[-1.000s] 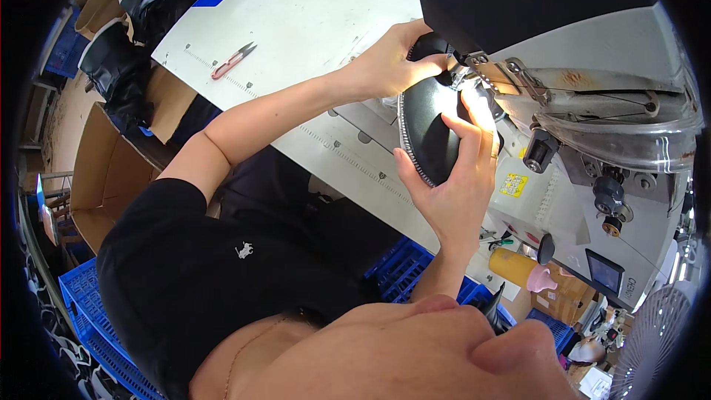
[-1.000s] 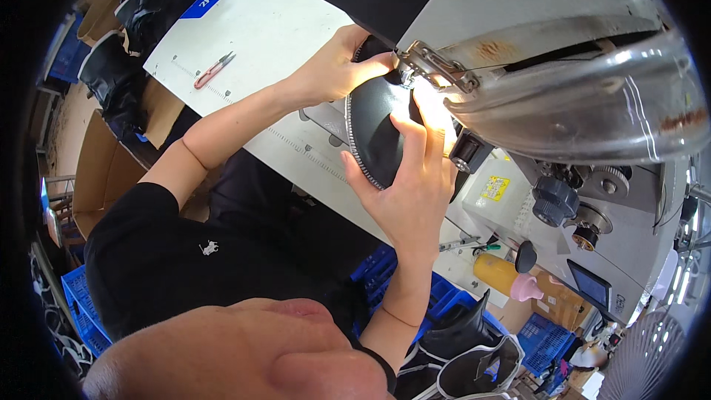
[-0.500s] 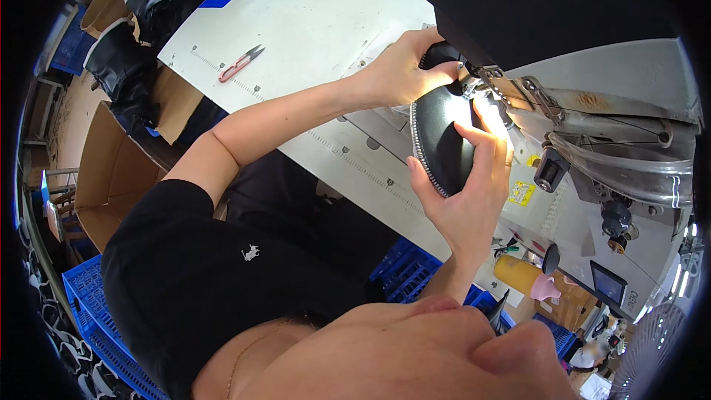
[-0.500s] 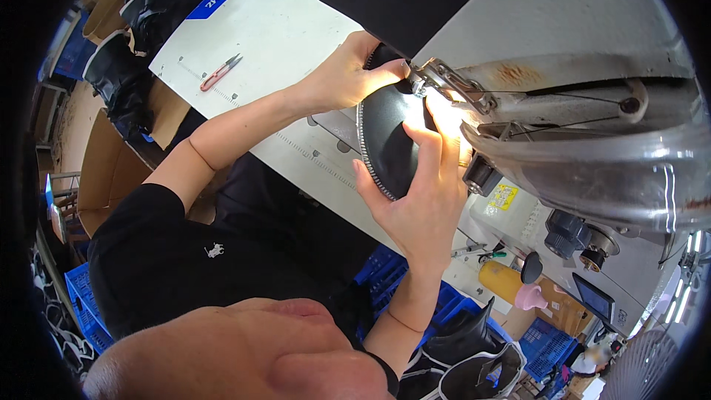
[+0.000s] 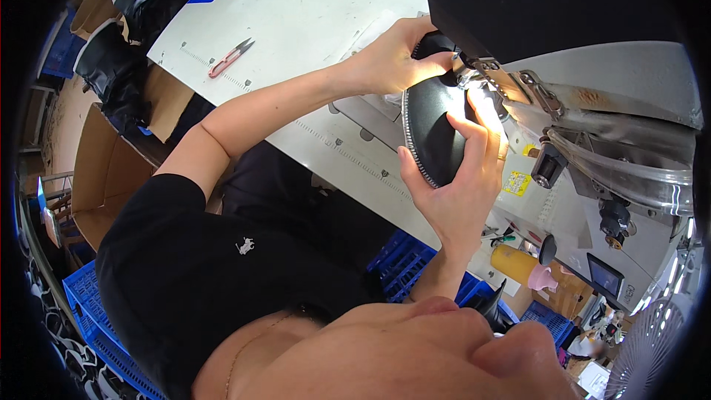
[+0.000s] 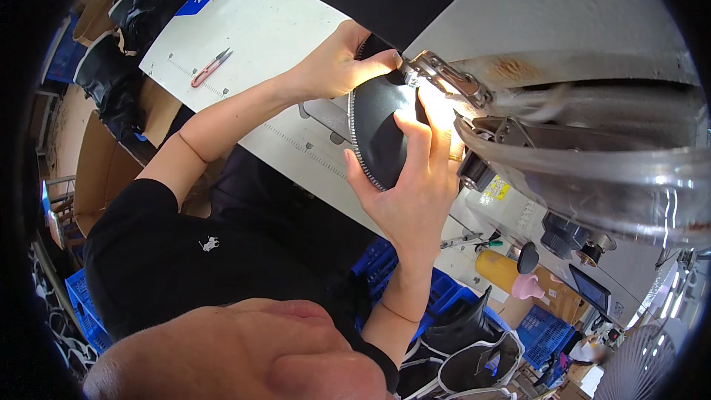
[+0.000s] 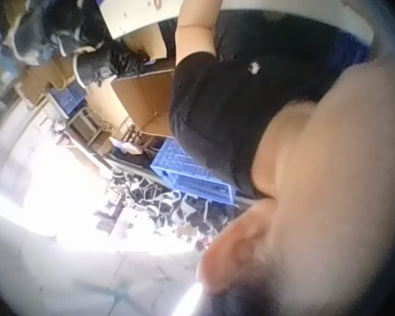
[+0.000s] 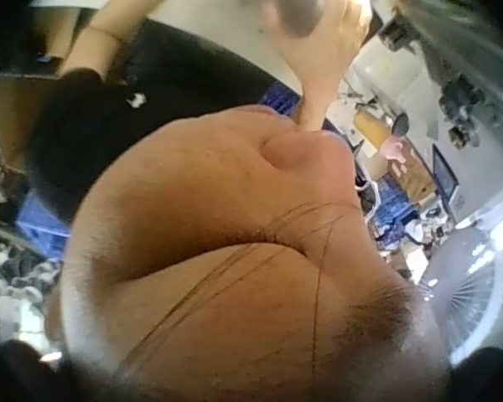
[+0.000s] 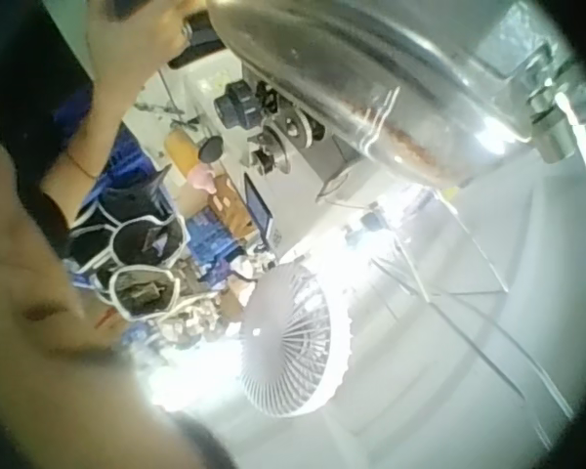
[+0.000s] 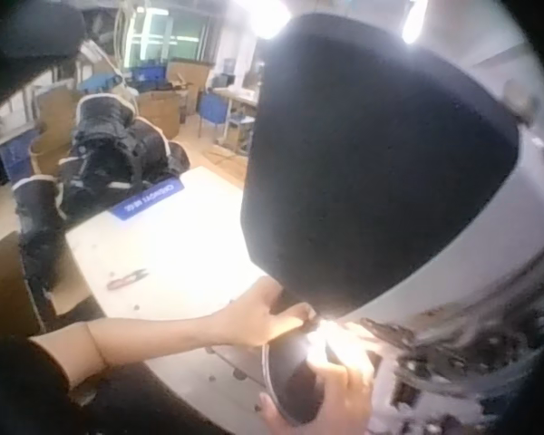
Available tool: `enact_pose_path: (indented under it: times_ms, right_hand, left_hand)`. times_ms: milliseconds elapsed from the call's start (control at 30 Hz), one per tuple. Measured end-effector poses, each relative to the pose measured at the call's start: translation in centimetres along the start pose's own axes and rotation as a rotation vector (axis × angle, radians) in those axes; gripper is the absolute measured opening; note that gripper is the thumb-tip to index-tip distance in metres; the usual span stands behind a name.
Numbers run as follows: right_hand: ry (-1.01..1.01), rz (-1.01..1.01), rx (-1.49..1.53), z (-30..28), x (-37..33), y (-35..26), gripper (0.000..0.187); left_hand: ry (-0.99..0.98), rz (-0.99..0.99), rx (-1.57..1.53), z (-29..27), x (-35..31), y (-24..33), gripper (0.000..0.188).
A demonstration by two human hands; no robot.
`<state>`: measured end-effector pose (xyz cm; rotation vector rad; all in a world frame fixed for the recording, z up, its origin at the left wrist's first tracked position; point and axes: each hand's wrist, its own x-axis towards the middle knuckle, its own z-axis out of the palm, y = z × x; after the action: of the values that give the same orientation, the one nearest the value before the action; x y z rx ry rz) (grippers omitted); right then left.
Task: The person stitches a leather shoe upper using a sewing machine, guiding and rotating the material under the needle, and then lifts the finished shoe upper and moves it aside.
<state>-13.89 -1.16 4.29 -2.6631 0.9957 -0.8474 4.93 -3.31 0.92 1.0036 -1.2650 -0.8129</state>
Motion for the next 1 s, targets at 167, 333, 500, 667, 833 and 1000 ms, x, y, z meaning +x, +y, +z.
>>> enact_pose_path:
  times_ms: [167, 333, 500, 667, 833, 1000]
  right_hand:
    - [-0.013, 0.012, 0.002, -0.1, 0.0, 0.1, 0.058]
    - [-0.065, 0.039, 0.05, -0.7, 0.1, 0.2, 0.057]
    - [0.061, 0.098, 0.283, -2.3, -0.9, 4.7, 0.063]
    - [0.449, 0.491, 1.058, 2.2, -2.2, 3.4, 0.058]
    - [0.608, 0.641, 0.91, 5.0, 2.4, 1.8, 0.033]
    - [0.664, 0.553, 0.828, 6.2, 2.3, 2.1, 0.033]
  left_hand:
    - [-0.017, -0.018, -0.034, 0.0, 0.0, -0.3, 0.02]
    - [0.019, -0.073, 0.02, -0.4, -0.2, -0.8, 0.018]
    - [0.279, 0.114, 0.132, 3.0, -3.5, 0.9, 0.029]
    - [0.431, 0.189, 0.034, 7.9, -6.8, -1.1, 0.032]
    - [0.439, 0.082, -0.106, 8.1, -7.1, -0.6, 0.026]
    - [0.398, 0.059, -0.138, 7.5, -7.3, -1.3, 0.028]
